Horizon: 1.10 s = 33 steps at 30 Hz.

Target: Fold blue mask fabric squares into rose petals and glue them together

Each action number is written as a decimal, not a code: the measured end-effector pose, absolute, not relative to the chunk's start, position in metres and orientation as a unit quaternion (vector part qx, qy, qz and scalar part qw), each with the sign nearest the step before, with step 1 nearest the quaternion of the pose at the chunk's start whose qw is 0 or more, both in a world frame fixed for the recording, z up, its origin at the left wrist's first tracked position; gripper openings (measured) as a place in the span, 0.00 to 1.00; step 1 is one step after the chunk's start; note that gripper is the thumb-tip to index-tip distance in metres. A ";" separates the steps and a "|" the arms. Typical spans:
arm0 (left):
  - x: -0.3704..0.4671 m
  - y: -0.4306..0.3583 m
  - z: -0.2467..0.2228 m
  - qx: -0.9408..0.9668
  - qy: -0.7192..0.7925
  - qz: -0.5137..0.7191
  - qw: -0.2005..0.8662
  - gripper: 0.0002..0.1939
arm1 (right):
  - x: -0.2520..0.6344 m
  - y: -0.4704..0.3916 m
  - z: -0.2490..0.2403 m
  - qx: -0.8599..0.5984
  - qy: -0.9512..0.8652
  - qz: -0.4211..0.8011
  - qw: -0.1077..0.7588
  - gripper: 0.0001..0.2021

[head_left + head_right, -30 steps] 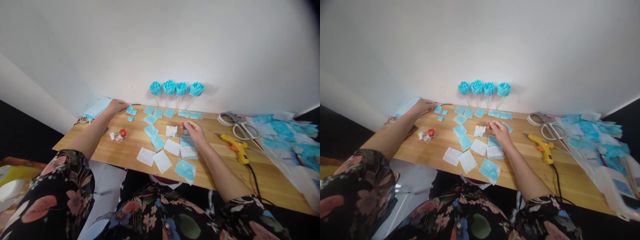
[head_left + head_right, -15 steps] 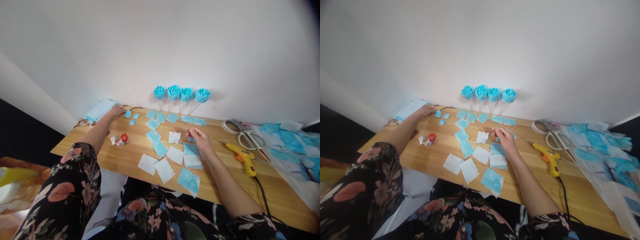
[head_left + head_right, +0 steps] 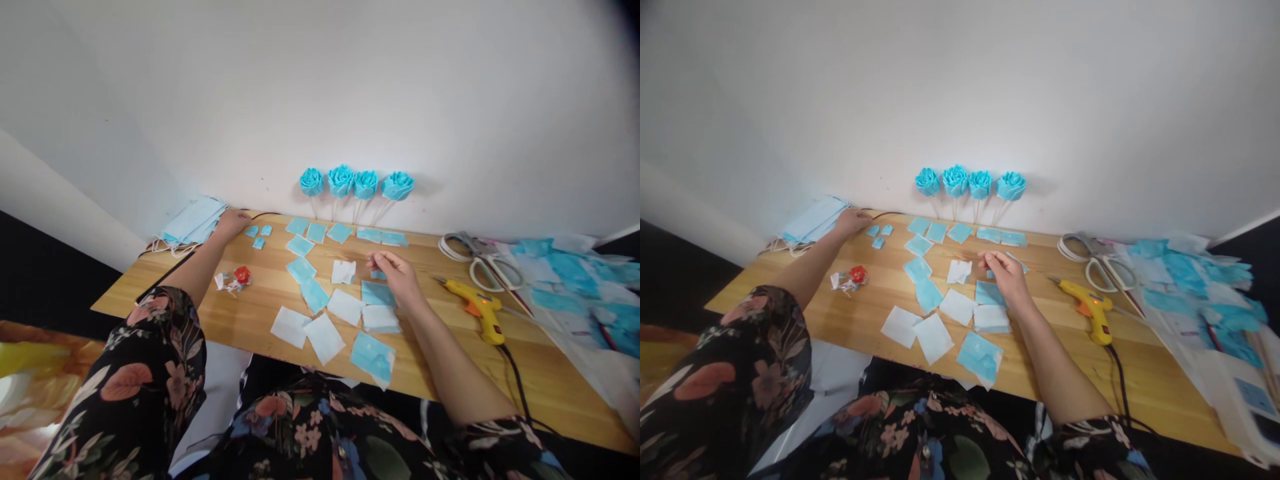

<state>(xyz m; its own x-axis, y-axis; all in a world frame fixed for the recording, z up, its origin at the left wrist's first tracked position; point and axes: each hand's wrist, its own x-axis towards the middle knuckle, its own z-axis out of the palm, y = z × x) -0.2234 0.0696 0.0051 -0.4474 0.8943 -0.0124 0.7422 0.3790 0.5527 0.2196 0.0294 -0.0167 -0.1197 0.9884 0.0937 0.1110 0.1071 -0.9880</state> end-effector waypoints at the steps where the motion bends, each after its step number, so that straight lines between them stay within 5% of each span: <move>1: -0.223 0.069 0.007 0.501 0.817 0.246 0.146 0.18 | 0.219 0.030 -0.016 -0.474 -0.578 0.469 0.470 0.18; 11: -0.152 0.026 0.064 0.586 0.735 0.342 -0.010 0.16 | 0.222 0.034 -0.014 -0.449 -0.558 0.417 0.560 0.25; 18: -0.062 -0.075 0.071 0.775 0.522 0.330 0.134 0.13 | 0.225 0.038 -0.003 -0.474 -0.604 0.341 0.543 0.31; 20: -0.056 -0.093 0.065 0.785 0.513 0.313 0.148 0.12 | 0.223 0.032 0.012 -0.455 -0.657 0.327 0.504 0.29; 26: -0.057 -0.127 0.033 0.817 0.487 0.273 0.140 0.12 | 0.240 -0.029 0.043 -0.342 -0.893 0.206 0.207 0.14; 30: -0.056 -0.148 0.008 0.823 0.486 0.258 0.142 0.11 | 0.270 -0.086 0.029 -0.311 -0.927 0.152 0.145 0.12; 33: -0.055 -0.160 -0.006 0.814 0.506 0.253 0.130 0.11 | 0.286 -0.118 0.009 -0.305 -0.931 0.151 0.133 0.22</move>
<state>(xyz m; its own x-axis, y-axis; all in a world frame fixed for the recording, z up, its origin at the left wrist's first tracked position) -0.0548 -0.1598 -0.0064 0.3603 0.8896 0.2808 0.7579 -0.4546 0.4679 0.2858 -0.1182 0.0092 -0.7778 0.6088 0.1561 0.5285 0.7680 -0.3617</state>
